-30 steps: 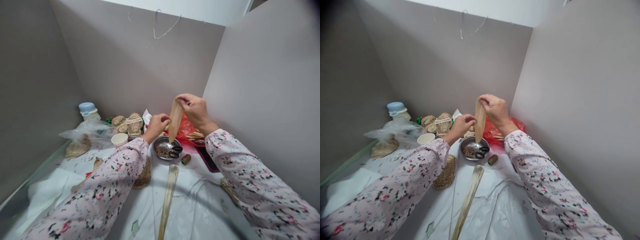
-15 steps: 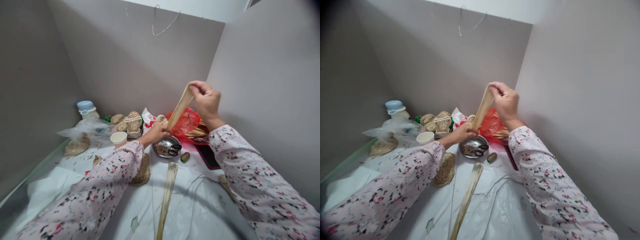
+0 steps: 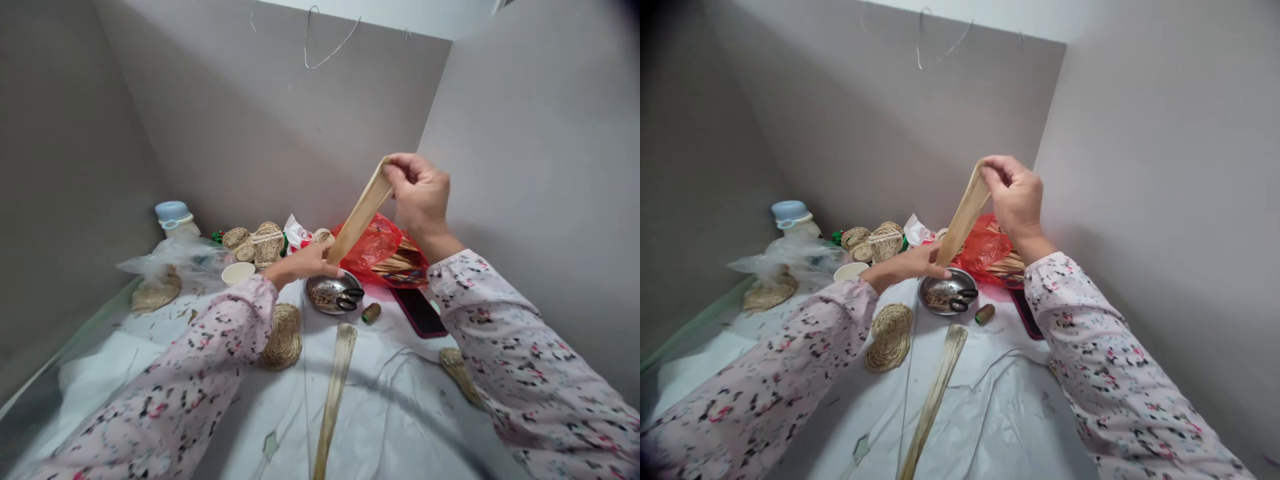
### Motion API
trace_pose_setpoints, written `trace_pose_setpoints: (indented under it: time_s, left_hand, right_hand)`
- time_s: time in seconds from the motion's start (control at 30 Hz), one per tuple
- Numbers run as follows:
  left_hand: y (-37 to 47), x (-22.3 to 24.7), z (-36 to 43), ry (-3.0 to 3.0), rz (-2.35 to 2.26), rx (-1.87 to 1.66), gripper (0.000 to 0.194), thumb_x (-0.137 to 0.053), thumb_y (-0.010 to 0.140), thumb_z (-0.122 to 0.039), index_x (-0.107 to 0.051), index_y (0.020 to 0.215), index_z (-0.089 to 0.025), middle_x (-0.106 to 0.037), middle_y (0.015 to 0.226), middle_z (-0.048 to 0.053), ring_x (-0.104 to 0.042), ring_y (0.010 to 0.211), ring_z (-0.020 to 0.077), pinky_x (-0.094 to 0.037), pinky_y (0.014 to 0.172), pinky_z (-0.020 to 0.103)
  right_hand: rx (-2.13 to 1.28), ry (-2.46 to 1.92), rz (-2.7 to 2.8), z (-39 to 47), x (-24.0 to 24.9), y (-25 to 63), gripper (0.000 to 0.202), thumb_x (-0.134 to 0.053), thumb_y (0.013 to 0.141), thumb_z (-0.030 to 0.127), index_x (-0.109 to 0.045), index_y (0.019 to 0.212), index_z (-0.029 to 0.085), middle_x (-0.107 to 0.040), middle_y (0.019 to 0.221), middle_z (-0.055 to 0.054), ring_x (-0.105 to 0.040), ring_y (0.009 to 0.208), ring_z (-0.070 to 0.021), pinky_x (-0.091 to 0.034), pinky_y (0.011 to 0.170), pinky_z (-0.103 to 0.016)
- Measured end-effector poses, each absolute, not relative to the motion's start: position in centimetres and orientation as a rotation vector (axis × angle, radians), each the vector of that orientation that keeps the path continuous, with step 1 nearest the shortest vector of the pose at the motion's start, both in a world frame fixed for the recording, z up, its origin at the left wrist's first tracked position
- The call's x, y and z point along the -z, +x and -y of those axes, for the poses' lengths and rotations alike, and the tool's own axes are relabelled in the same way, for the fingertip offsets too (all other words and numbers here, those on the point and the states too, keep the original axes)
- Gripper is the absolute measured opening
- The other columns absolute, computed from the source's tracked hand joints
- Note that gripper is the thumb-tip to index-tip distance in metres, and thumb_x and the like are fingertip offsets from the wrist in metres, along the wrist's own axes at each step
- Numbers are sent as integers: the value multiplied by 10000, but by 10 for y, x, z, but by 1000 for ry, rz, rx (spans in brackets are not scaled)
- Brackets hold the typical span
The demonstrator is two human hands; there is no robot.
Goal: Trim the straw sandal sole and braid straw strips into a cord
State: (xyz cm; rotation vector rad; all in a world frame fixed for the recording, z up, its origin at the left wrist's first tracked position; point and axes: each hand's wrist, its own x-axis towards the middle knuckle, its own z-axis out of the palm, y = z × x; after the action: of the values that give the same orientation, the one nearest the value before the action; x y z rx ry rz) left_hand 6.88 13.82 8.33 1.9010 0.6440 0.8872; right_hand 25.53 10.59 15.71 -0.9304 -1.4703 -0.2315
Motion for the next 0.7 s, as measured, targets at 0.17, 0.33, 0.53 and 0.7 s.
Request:
trace_pose_setpoints:
  time_s: [0.17, 0.33, 0.53, 0.7]
  left_hand:
    - [68, -111, -121, 1647, -498, -737, 182, -725, 667, -200, -660, 832, -156, -667, 827, 69, -624, 756, 178, -496, 729, 319]
    - [56, -108, -98, 1145, -666, -947, 49, -599, 792, -186, -612, 763, -149, -446, 544, -41, -471, 492, 84, -483, 563, 255]
    - [44, -90, -76, 919, -699, -1010, 86, -597, 799, -157, -578, 717, -140, -434, 533, -43, -445, 460, 64, -451, 479, 200]
    - [51, -76, -75, 941, -740, -930, 121, -607, 785, -169, -557, 677, -143, -461, 510, -37, -450, 431, 71, -447, 452, 210]
  right_hand:
    - [-116, -1056, 1734, -86, -139, 231, 193, -578, 837, 295, -671, 979, 203, -706, 945, -33, -651, 833, -167, -513, 775, -306]
    - [-135, -1470, 1607, -38, -94, 215, 258, -555, 846, 466, -587, 886, 214, -673, 811, -53, -619, 715, -197, -452, 661, -318]
    - [-424, -2034, 1970, 6, -21, 184, 380, -517, 825, 528, -544, 979, 182, -657, 935, -150, -643, 812, -299, -387, 631, -329]
    - [-614, -1977, 1944, 4, -3, 188, 247, -546, 768, 216, -502, 1008, 173, -635, 824, -85, -617, 763, -238, -375, 650, -305]
